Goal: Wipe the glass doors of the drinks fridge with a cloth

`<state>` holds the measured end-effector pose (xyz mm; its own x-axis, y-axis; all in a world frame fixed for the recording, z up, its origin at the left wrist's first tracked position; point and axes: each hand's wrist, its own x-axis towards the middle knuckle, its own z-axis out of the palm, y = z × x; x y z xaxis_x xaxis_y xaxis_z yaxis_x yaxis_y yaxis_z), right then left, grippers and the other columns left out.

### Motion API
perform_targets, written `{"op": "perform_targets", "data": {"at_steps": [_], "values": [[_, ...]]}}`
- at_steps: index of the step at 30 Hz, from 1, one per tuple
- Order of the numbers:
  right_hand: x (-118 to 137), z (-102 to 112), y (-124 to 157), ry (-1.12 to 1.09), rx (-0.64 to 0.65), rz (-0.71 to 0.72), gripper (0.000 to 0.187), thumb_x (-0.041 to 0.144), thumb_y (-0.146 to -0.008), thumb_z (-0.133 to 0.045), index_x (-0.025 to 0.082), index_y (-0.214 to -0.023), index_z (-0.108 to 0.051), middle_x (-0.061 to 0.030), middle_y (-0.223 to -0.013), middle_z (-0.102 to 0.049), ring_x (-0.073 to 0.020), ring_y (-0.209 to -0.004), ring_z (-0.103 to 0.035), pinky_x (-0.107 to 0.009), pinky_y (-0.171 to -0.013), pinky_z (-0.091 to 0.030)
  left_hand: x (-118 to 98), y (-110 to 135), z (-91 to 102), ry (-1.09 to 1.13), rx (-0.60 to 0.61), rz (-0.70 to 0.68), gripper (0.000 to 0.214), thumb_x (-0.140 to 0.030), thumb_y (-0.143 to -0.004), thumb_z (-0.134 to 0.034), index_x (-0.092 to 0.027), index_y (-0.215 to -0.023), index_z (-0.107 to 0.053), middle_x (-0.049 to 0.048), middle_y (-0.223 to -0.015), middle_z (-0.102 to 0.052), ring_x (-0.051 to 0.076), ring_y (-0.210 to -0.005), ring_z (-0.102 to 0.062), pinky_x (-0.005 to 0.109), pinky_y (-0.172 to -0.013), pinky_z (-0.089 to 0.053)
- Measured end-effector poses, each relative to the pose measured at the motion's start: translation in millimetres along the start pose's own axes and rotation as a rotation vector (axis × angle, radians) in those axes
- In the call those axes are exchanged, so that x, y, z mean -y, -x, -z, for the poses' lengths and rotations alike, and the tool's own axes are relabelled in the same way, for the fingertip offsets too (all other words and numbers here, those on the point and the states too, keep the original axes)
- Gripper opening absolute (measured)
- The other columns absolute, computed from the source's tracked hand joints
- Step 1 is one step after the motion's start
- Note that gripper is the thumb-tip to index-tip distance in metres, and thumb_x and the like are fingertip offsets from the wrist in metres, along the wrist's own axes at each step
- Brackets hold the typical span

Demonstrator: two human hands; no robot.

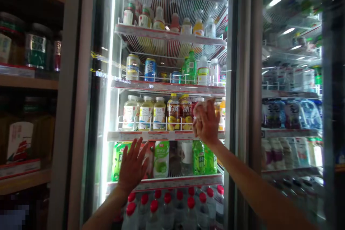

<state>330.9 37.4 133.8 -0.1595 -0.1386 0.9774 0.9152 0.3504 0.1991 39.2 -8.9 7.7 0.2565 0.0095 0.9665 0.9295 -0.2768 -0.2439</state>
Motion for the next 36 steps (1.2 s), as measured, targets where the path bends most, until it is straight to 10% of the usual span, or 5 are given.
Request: {"op": "perform_targets", "data": {"at_steps": [4, 10, 22, 30, 36], "values": [[-6, 13, 17, -0.029, 0.146, 0.309, 0.044, 0.026, -0.082, -0.044, 0.027, -0.126, -0.050, -0.0061, -0.147, -0.031, -0.0253, -0.136, -0.029, -0.053, -0.109, -0.018, 0, 0, 1.5, 0.010, 0.003, -0.001, 0.062, -0.024, -0.088, -0.042, -0.027, -0.144, -0.018, 0.0051, -0.151, -0.021, 0.020, -0.140, -0.013, 0.040, -0.116, -0.008], [-68, 9, -24, 0.112, -0.148, -0.231, 0.048, 0.030, -0.085, -0.037, 0.015, -0.130, -0.046, -0.0184, -0.144, -0.034, -0.0364, -0.130, -0.034, -0.061, -0.098, -0.029, -2, 0, -1.2, 0.014, -0.009, 0.014, 0.063, -0.023, -0.088, -0.042, -0.027, -0.145, -0.016, 0.0062, -0.150, -0.023, 0.021, -0.140, -0.014, 0.044, -0.115, -0.009], [97, -15, 14, -0.236, 0.203, 0.347, 0.061, 0.027, -0.083, -0.042, 0.020, -0.141, -0.027, -0.0077, -0.146, -0.035, -0.0228, -0.141, -0.016, -0.049, -0.114, -0.007, -36, -33, 4.7, 0.180, -0.126, 0.134, 0.059, -0.015, -0.085, -0.046, -0.022, -0.140, -0.026, 0.0122, -0.145, -0.032, 0.023, -0.137, -0.027, 0.046, -0.110, -0.027], [12, 8, 14, -0.223, 0.136, 0.336, 0.075, 0.035, -0.083, -0.046, 0.021, -0.146, -0.008, -0.0125, -0.150, -0.025, -0.0252, -0.138, -0.024, -0.051, -0.111, -0.019, -96, -108, -37.0, 0.399, -0.204, 0.158, 0.054, -0.022, -0.089, -0.040, -0.017, -0.140, -0.023, 0.0166, -0.140, -0.039, 0.022, -0.134, -0.032, 0.044, -0.105, -0.036], [-46, 4, 8, 0.115, 0.024, 0.031, 0.056, 0.040, -0.090, -0.032, 0.017, -0.141, -0.032, -0.0160, -0.146, -0.032, -0.0307, -0.136, -0.028, -0.055, -0.106, -0.020, -80, -141, -53.1, 0.106, -0.238, 0.147, 0.047, -0.026, -0.086, -0.044, -0.016, -0.132, -0.039, 0.0128, -0.142, -0.038, 0.024, -0.136, -0.026, 0.046, -0.110, -0.027]]}}
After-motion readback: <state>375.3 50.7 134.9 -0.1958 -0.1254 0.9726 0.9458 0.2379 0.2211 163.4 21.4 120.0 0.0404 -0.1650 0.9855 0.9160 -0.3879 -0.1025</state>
